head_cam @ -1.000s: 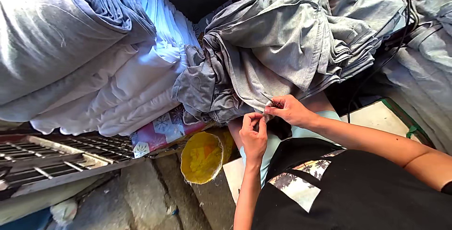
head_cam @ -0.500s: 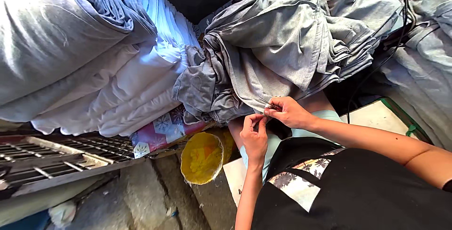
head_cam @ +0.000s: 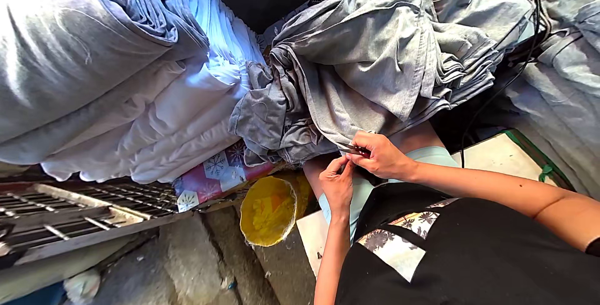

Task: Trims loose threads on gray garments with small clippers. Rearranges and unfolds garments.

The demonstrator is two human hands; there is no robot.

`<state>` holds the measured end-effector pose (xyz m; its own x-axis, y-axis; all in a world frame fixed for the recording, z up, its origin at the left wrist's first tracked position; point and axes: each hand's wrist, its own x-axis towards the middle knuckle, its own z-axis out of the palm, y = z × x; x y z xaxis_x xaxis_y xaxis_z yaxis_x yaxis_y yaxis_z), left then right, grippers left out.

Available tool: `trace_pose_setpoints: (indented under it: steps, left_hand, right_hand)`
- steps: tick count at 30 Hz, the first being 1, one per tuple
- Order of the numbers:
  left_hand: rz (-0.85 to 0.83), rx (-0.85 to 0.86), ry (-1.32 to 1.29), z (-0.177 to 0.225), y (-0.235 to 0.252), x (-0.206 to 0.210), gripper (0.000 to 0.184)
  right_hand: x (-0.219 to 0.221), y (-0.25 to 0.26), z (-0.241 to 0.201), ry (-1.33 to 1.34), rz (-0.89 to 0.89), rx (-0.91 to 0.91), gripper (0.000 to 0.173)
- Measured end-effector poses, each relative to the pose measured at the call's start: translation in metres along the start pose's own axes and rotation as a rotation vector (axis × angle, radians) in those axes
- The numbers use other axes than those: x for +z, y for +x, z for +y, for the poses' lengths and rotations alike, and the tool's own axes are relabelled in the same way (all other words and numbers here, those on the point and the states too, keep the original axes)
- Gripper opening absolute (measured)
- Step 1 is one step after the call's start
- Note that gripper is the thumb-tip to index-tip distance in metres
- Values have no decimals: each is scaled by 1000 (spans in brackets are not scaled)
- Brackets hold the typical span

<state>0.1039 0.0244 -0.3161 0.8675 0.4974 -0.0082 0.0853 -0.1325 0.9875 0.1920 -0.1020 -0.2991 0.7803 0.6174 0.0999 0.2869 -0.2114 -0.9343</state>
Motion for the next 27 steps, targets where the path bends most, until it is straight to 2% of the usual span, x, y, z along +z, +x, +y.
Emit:
trace_pose_setpoints:
  steps: [2,5,8,12,21,27]
  left_hand:
    - [3,17,50,1,1,0,5]
    - [18,63,160,3,2,-3,7]
    - [33,128,201,1,3,-3,9]
    - [52,220,256,1,5,-2,12]
    - [24,305,331,3,11,-1,13]
    - [8,315,330,3,13,2,13]
  right_hand:
    - [-6,4,3,47,-31,26,14]
    - [-24,9,11,29,-111,73,28]
    - [-42,5,16,-189,-180,-16,36]
    - [-47,-2,21,-365,-147,-170,45]
    - [-47,4,17,-406,-153,-254,49]
    - [-47,6,20,-418,-157,-243,49]
